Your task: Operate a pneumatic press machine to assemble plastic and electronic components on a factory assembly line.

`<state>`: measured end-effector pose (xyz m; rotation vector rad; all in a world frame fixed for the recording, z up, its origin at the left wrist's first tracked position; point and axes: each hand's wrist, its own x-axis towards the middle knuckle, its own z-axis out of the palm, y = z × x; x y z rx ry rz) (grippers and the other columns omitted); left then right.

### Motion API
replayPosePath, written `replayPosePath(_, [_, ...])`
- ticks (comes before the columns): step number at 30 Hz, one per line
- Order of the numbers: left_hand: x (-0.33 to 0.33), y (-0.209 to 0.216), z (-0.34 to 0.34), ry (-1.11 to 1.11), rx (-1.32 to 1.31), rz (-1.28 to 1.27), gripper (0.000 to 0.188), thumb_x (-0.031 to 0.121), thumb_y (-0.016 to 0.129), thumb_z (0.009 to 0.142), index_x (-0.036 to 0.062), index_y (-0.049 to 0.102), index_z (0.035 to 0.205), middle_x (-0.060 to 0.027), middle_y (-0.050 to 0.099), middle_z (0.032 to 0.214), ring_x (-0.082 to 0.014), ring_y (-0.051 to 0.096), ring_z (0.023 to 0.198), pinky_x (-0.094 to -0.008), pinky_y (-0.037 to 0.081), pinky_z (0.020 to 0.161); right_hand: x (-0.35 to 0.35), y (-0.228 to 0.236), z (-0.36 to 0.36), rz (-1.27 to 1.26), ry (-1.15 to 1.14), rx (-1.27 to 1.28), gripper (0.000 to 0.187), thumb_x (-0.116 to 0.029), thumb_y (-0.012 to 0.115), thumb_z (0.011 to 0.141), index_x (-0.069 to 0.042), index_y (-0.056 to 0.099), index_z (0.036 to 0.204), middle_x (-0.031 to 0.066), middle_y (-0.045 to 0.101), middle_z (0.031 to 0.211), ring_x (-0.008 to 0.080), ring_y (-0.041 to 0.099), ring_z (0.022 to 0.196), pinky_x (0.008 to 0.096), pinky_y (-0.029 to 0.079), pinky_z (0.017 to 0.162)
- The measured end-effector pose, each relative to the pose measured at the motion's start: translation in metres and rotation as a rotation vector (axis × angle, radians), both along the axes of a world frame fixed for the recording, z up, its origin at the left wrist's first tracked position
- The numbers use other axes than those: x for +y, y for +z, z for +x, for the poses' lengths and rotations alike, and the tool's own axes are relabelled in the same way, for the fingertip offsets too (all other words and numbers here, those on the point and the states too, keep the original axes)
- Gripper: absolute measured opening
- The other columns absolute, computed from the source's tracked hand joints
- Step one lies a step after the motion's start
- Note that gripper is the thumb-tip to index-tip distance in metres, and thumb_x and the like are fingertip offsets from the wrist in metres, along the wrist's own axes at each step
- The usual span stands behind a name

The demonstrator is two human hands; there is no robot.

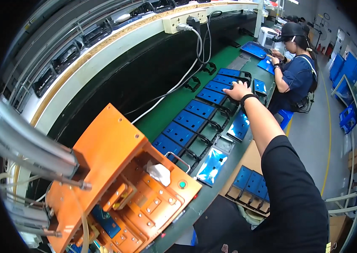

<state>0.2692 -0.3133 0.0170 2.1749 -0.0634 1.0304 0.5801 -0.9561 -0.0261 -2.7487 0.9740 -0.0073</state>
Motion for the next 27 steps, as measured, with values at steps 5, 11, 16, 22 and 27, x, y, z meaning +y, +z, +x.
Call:
replayPosePath(5, [0.006,-0.010,0.000,0.205,0.119,0.096,0.045,0.033,0.045,0.102,-0.0077,0.058,0.117,-0.0199,0.061,0.117,-0.0350,0.056,0.112,-0.0464,0.040,0.102,-0.046,-0.012,0.027,-0.011,-0.054,0.074,0.089,-0.069,0.052,0.084,-0.012,0.034,0.150,0.0186,0.026,0.156,0.0389,0.018,0.146,0.0550,0.021,0.115])
replayPosePath(11, [0.012,-0.028,-0.005,0.295,0.185,-0.083,0.061,0.047,0.038,0.101,-0.0068,0.057,0.122,-0.0211,0.059,0.122,-0.0354,0.056,0.112,-0.0462,0.044,0.098,-0.088,-0.014,0.047,-0.021,-0.128,0.090,0.100,-0.076,0.048,0.082,-0.010,0.024,0.153,0.0148,0.020,0.159,0.0374,0.014,0.148,0.0560,0.016,0.116])
replayPosePath(16, [0.019,-0.037,0.000,0.223,0.096,-0.055,0.064,0.050,0.034,0.100,-0.0029,0.055,0.128,-0.0187,0.059,0.123,-0.0304,0.059,0.105,-0.0397,0.049,0.088,-0.106,-0.024,0.064,0.009,-0.048,0.236,0.090,-0.070,0.037,0.091,-0.002,0.029,0.149,0.0176,0.020,0.159,0.0390,0.016,0.147,0.0486,0.019,0.118])
replayPosePath(22, [0.023,-0.047,0.003,0.189,0.013,-0.115,0.065,0.051,0.035,0.100,-0.0036,0.055,0.130,-0.0179,0.061,0.118,-0.0303,0.062,0.100,-0.0368,0.051,0.079,-0.113,-0.040,0.062,-0.001,0.040,0.225,0.090,-0.069,0.036,0.092,0.003,0.034,0.145,0.0264,0.034,0.150,0.0396,0.031,0.141,0.0460,0.027,0.115])
replayPosePath(27, [0.025,-0.044,0.002,0.237,0.013,-0.004,0.053,0.039,0.040,0.100,-0.0024,0.056,0.129,-0.0173,0.061,0.115,-0.0291,0.062,0.098,-0.0348,0.051,0.078,-0.120,-0.038,0.058,0.135,0.077,0.120,0.097,-0.074,0.041,0.087,0.007,0.038,0.142,0.0291,0.039,0.146,0.0400,0.038,0.136,0.0442,0.032,0.112])
